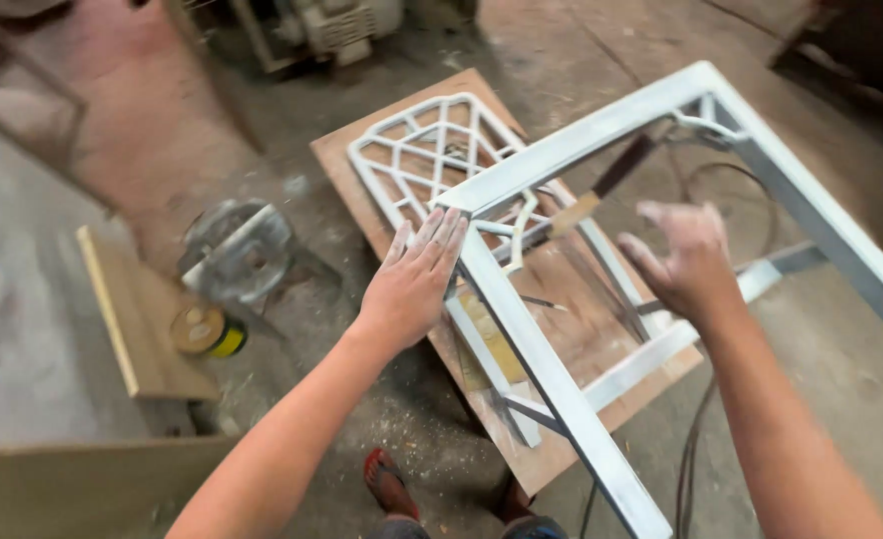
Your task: Sanding the white-painted wooden frame of a chair to prepare it for finishing.
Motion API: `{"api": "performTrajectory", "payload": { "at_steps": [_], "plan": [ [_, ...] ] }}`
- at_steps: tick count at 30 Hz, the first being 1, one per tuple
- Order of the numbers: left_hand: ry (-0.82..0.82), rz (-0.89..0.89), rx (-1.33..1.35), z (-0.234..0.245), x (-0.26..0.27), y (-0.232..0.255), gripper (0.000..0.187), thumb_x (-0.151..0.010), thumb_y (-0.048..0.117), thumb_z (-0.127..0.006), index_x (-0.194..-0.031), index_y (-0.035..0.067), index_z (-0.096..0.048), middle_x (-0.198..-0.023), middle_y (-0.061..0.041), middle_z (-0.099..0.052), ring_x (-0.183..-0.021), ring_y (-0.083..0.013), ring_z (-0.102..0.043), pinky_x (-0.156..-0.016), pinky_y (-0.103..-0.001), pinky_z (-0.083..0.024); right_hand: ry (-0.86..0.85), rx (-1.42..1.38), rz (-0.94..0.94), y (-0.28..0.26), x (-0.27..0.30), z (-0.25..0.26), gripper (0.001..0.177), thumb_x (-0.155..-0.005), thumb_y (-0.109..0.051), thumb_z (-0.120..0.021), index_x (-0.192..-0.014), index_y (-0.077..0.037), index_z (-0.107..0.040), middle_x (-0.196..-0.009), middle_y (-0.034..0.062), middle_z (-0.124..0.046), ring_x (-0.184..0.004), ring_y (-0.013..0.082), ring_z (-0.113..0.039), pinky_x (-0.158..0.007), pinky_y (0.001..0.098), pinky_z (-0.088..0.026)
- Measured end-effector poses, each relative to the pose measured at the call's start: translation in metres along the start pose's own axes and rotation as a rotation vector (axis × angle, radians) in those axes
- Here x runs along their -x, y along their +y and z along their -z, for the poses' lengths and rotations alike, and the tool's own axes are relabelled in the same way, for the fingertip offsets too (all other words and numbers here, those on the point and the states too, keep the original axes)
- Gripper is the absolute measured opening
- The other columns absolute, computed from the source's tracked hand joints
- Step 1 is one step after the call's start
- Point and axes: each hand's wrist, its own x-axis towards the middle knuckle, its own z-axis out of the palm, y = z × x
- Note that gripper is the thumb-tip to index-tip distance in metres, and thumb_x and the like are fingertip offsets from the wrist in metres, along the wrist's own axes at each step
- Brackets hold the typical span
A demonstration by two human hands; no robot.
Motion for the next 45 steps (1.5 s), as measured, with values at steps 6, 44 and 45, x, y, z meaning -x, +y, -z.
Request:
{"api": "performTrajectory", "payload": {
  "at_steps": [6, 44, 45],
  "plan": [
    [0.016, -0.397, -0.021, -0.004, 0.059, 0.118, 0.082, -0.080, 0.001, -0.047, -0.160, 0.000, -0.031, -0.168, -0.018, -0.030, -0.158, -0.0304, -0.024, -0.125, -0.058, -0.017, -0.421, -0.162, -0.626, -0.037, 0.080, 0.004, 0.058, -0.101, -0.050, -0.052, -0.115, 0.002, -0.073, -0.110, 0.0295, -0.075, -0.111, 0.0506, -0.067, -0.106, 0.0593, -0.045],
    [0.120, -0.033, -0.321, -0.013, -0.006, 0.031, 0.079, -0.081, 0.002, -0.052, -0.158, -0.005, -0.034, -0.161, -0.026, -0.038, -0.153, -0.0400, -0.031, -0.121, -0.063, -0.024, -0.193, 0.058, -0.723, -0.035, 0.127, -0.089, 0.052, -0.097, -0.060, -0.055, -0.108, -0.016, -0.080, -0.093, 0.0074, -0.080, -0.100, 0.0309, -0.075, -0.132, 0.0453, -0.016],
    [0.120, -0.031, -0.322, -0.003, 0.004, 0.043, 0.079, -0.081, 0.002, -0.052, -0.158, -0.005, -0.034, -0.161, -0.026, -0.038, -0.153, -0.0400, -0.031, -0.121, -0.063, -0.024, -0.193, 0.056, -0.720, -0.035, 0.127, -0.090, 0.052, -0.097, -0.060, -0.055, -0.108, -0.016, -0.080, -0.093, 0.0074, -0.080, -0.100, 0.0309, -0.075, -0.132, 0.0453, -0.016]
  ]
}}
